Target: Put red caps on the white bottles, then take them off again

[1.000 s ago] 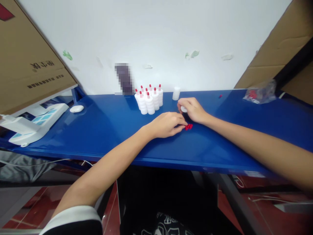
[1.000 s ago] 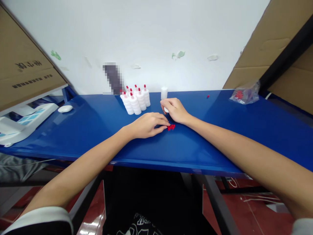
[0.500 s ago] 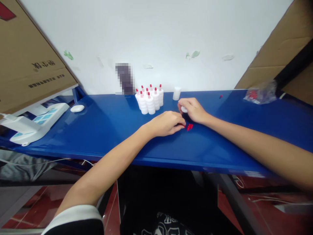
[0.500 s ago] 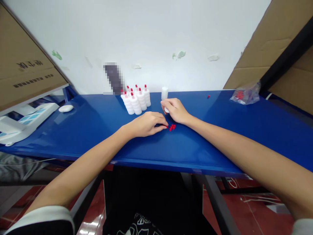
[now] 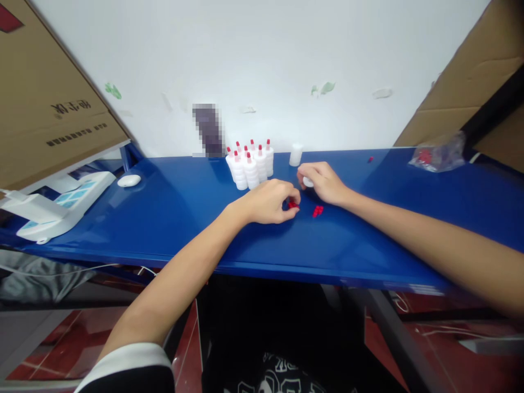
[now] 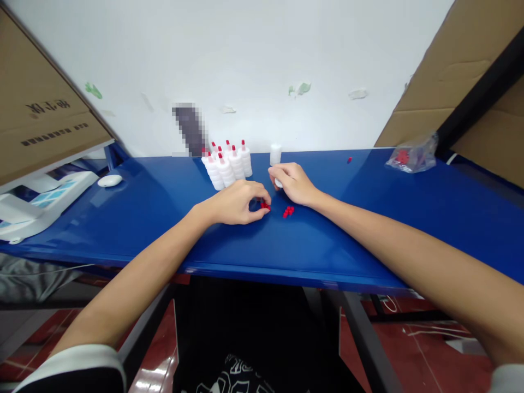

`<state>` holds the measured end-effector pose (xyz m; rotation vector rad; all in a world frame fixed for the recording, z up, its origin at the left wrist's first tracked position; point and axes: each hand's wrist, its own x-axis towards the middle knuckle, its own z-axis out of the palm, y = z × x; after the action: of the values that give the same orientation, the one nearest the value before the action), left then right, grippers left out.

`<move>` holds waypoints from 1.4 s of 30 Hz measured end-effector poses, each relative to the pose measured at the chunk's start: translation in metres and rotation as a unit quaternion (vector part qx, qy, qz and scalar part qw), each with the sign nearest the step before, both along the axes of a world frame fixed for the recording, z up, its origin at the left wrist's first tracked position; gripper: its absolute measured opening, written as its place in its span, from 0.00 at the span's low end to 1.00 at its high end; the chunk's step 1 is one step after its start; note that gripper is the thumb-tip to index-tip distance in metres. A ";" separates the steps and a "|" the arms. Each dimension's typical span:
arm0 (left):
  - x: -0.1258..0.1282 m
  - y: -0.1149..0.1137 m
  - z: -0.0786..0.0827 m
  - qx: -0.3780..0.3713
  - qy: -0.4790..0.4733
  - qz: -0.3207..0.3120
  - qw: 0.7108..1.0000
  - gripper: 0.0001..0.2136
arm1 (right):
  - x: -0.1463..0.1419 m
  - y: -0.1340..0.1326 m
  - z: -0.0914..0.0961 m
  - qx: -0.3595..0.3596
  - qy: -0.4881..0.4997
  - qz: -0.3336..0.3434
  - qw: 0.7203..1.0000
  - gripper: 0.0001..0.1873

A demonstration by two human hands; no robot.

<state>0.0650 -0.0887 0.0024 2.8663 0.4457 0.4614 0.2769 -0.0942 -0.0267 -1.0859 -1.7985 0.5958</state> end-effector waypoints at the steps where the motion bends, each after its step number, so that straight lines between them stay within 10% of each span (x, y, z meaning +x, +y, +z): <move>1: 0.000 -0.001 0.001 -0.001 -0.005 0.003 1.000 0.08 | 0.000 0.000 0.000 0.001 -0.002 -0.001 1.000 0.24; 15: 0.007 0.003 -0.007 0.029 -0.022 0.118 0.992 0.18 | 0.000 0.000 0.001 0.007 -0.007 0.001 1.000 0.23; 42: -0.012 0.014 0.008 -0.147 0.076 0.040 0.985 0.09 | -0.001 0.000 0.001 0.015 -0.016 0.007 1.000 0.23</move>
<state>0.0534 -0.0750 0.0099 2.6120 0.6008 0.1721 0.2761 -0.0946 -0.0255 -1.0680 -1.8387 0.5604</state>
